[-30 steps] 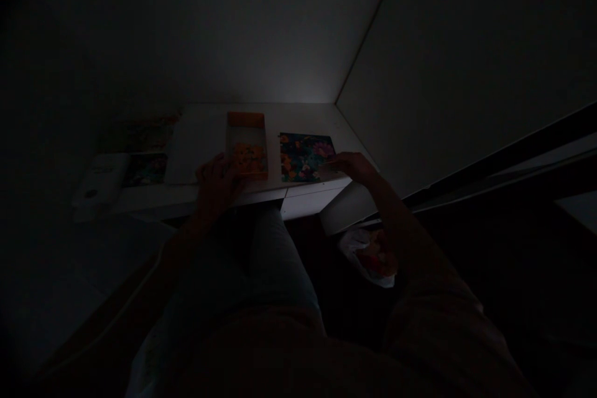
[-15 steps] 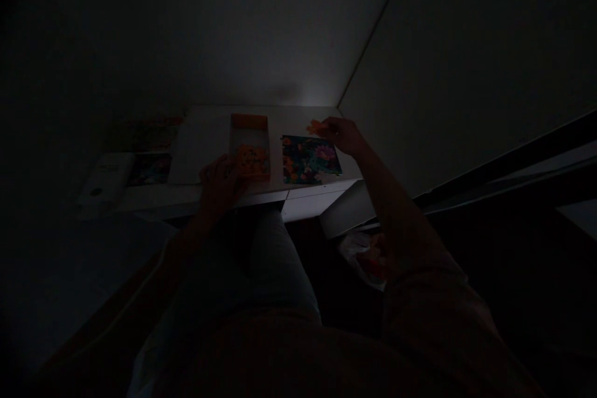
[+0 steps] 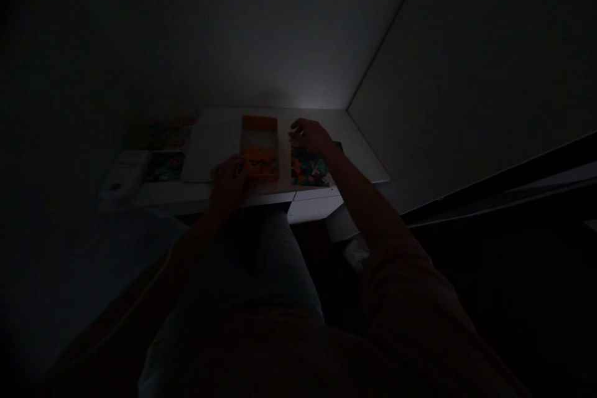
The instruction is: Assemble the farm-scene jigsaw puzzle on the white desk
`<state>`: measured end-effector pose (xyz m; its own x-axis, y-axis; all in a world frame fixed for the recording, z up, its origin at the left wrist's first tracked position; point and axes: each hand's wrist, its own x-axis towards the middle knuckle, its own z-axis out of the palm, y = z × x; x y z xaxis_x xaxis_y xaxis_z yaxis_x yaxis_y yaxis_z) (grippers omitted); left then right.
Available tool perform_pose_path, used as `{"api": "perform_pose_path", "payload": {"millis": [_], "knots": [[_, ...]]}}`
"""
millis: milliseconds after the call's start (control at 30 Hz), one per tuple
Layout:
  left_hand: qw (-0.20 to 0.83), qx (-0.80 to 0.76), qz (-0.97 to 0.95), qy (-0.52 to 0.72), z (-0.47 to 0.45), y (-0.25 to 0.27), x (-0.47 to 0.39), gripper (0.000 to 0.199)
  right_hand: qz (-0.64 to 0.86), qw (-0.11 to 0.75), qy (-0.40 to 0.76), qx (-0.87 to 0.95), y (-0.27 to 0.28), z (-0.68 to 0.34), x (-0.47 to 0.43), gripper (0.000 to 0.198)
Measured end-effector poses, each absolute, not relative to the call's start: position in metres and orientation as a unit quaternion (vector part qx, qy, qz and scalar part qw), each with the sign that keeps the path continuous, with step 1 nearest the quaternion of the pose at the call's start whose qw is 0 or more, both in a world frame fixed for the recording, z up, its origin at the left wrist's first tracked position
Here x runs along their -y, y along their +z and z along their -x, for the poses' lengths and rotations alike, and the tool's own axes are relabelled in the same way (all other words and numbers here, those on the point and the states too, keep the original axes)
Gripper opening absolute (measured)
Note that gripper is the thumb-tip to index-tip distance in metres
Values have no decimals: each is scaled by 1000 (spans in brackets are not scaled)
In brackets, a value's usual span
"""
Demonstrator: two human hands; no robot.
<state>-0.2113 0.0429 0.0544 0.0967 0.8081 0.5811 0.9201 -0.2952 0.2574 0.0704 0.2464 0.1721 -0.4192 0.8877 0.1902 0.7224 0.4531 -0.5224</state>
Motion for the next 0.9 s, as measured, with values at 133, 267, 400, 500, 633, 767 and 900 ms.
{"api": "perform_pose_path", "payload": {"millis": [133, 267, 400, 500, 633, 767, 900], "knots": [[93, 580, 737, -335, 212, 52, -45, 35, 637, 102, 127, 753, 158, -148, -246, 33], [97, 575, 737, -342, 213, 49, -46, 34, 748, 56, 156, 642, 149, -202, -231, 41], [93, 576, 734, -348, 213, 49, -46, 33, 758, 224, 355, 500, 153, -221, -222, 44], [94, 577, 733, -348, 213, 51, -45, 32, 716, 293, 472, 422, 162, -222, -225, 47], [75, 577, 732, -354, 213, 52, -45, 30, 699, 305, 531, 370, 167, -219, -234, 46], [84, 580, 729, -354, 212, 53, -45, 28, 669, 325, 563, 361, 164, -218, -238, 44], [95, 581, 729, -349, 211, 53, -45, 27, 647, 322, 567, 396, 158, -213, -237, 40]]}}
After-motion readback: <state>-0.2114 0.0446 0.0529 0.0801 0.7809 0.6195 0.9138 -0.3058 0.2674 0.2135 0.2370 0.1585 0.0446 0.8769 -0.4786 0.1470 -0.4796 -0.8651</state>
